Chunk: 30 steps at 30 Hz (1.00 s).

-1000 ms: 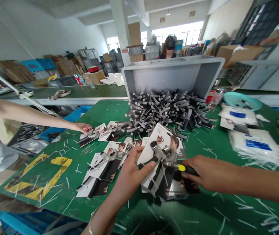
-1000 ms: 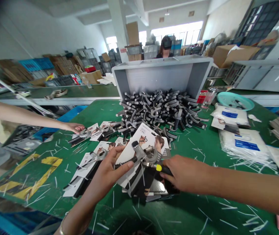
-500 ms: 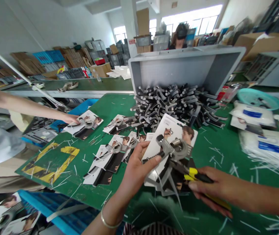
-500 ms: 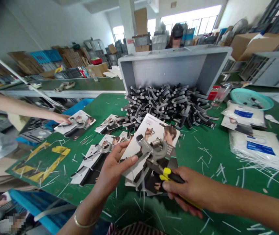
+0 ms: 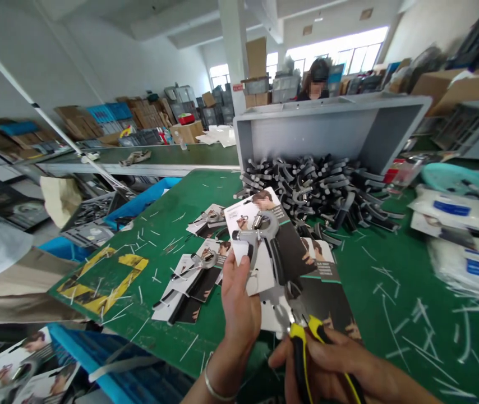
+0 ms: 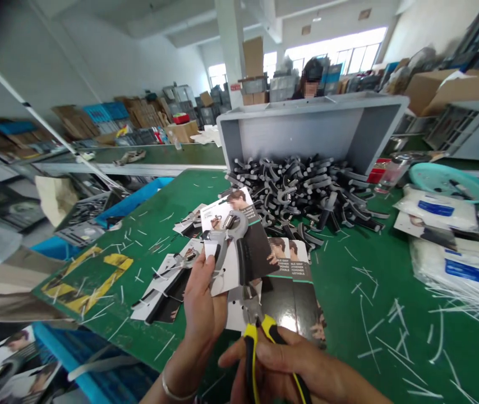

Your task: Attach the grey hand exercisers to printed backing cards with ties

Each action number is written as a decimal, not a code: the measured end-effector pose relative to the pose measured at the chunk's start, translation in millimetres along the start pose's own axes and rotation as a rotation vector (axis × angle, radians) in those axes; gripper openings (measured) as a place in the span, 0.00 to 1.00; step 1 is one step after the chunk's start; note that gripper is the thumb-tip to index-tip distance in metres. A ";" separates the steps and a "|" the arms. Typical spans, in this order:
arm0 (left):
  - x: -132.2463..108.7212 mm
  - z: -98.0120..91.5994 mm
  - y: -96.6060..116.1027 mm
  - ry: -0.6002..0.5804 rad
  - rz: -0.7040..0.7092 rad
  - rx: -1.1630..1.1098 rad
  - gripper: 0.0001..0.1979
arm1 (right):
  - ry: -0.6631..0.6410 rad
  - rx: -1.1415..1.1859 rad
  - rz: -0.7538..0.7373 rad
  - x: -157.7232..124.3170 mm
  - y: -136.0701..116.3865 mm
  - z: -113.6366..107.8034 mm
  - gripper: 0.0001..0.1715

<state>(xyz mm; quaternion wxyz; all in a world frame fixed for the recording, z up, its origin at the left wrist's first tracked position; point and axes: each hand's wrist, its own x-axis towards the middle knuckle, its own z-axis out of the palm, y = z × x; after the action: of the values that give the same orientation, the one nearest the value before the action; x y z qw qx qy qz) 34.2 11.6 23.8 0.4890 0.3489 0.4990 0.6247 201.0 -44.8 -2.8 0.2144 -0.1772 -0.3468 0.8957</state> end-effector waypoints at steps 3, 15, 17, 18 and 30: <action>-2.3 2.7 2.1 0.075 0.004 -0.088 0.30 | 0.001 -0.091 -0.008 11.9 7.9 5.6 0.32; -14.7 0.0 -3.1 0.067 -0.041 -0.250 0.26 | -0.087 0.211 -0.019 36.4 18.4 -0.2 0.35; -14.5 -0.2 -6.3 0.069 -0.049 -0.242 0.26 | -0.091 0.236 -0.010 36.9 17.8 -1.7 0.34; -14.6 0.0 -7.7 0.075 -0.059 -0.236 0.26 | -0.096 0.249 -0.010 37.5 17.6 -2.4 0.33; -19.5 9.9 -12.7 0.069 -0.051 -0.413 0.22 | 0.179 -0.324 -0.190 37.5 31.5 12.2 0.26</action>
<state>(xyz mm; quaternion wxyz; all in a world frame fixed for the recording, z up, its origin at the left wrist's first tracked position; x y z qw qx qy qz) 52.1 -3.9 15.1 0.5484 0.2068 0.3853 0.7128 155.4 -53.5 -22.7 0.2964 -0.2546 -0.4811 0.7848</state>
